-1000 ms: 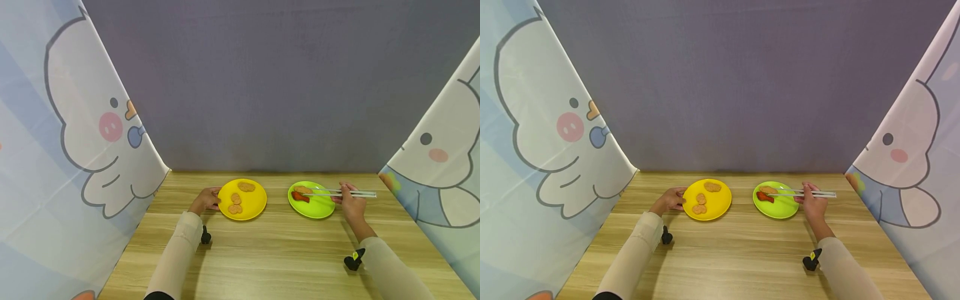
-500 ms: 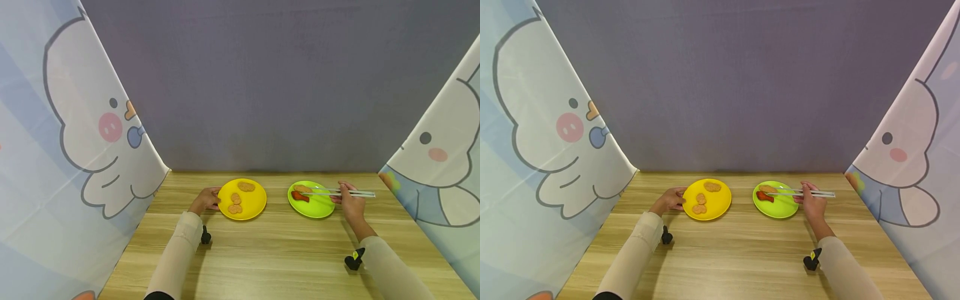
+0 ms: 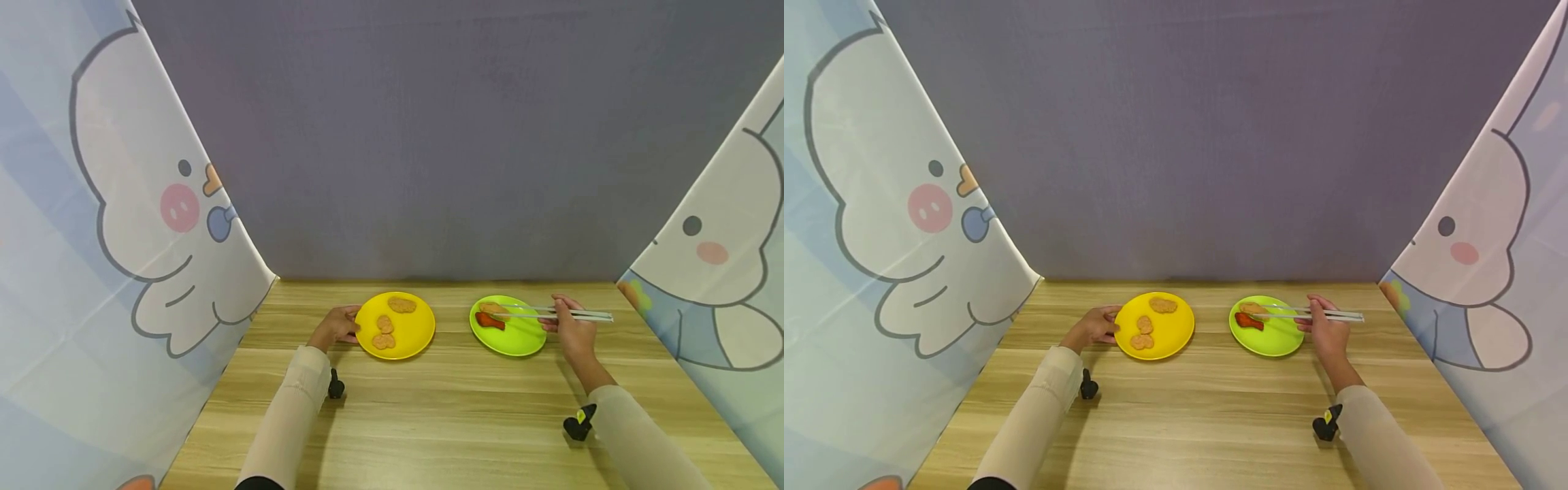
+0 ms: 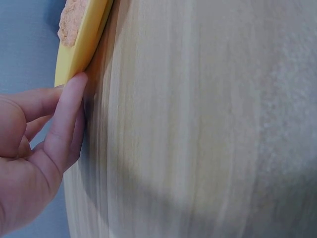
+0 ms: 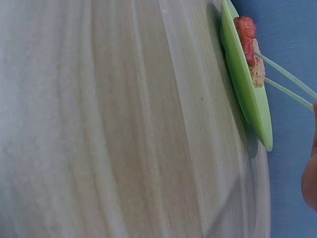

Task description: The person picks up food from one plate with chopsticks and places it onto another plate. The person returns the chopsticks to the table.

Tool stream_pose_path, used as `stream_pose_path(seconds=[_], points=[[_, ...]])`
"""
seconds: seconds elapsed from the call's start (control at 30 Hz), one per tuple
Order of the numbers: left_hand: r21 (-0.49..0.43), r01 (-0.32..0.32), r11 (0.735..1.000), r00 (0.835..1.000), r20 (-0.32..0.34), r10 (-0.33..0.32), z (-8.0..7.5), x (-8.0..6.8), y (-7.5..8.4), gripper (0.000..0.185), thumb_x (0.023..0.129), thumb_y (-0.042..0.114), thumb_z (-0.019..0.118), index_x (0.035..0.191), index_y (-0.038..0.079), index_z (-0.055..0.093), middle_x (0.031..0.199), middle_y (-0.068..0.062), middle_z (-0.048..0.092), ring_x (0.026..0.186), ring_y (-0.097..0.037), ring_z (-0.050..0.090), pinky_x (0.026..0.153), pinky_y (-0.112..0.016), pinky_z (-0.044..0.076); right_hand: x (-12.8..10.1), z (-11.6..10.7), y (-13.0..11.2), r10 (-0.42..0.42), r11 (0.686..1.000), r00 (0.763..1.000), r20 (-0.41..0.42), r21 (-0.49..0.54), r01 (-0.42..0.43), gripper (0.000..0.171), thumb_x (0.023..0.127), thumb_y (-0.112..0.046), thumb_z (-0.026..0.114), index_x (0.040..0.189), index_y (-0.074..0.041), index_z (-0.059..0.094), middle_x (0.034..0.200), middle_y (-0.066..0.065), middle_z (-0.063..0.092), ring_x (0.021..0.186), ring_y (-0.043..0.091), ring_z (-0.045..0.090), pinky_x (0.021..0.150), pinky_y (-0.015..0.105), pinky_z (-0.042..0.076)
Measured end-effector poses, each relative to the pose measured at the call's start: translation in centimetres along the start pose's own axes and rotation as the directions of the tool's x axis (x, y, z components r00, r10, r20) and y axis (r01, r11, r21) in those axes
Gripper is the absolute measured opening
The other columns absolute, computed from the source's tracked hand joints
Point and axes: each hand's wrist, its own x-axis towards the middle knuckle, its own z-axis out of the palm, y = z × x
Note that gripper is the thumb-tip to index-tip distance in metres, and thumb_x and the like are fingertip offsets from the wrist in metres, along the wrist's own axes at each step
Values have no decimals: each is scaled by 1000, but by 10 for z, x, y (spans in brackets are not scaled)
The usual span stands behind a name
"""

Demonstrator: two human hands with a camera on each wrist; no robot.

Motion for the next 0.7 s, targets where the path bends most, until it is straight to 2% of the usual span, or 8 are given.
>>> stream_pose_path(seconds=[0.3,0.5,0.7], points=[[-2,-4,1000,1000,-8,4,1,-2,1,65,93,-10,64,152,13,49,125,-22,58,87,-22,72,68,-32,66,5,4,-1,-24,999,1000,-10,25,24,16,103,-11,59,107,-14,74,83,-4,70,59,12,73,52,23,61],[0,-7,1000,1000,-2,7,0,-3,1,65,94,-9,63,153,13,48,126,-22,59,88,-22,72,69,-32,66,-1,18,-13,-37,996,999,33,77,34,21,103,-7,57,99,-18,73,81,-2,70,58,14,74,51,23,60],[-3,-9,1000,1000,-3,9,0,-2,0,65,94,-9,63,153,13,49,126,-23,60,91,-24,72,69,-33,66,-3,28,-12,-29,998,997,79,54,24,21,104,-9,55,100,-21,73,81,-4,70,60,13,74,52,22,61]])
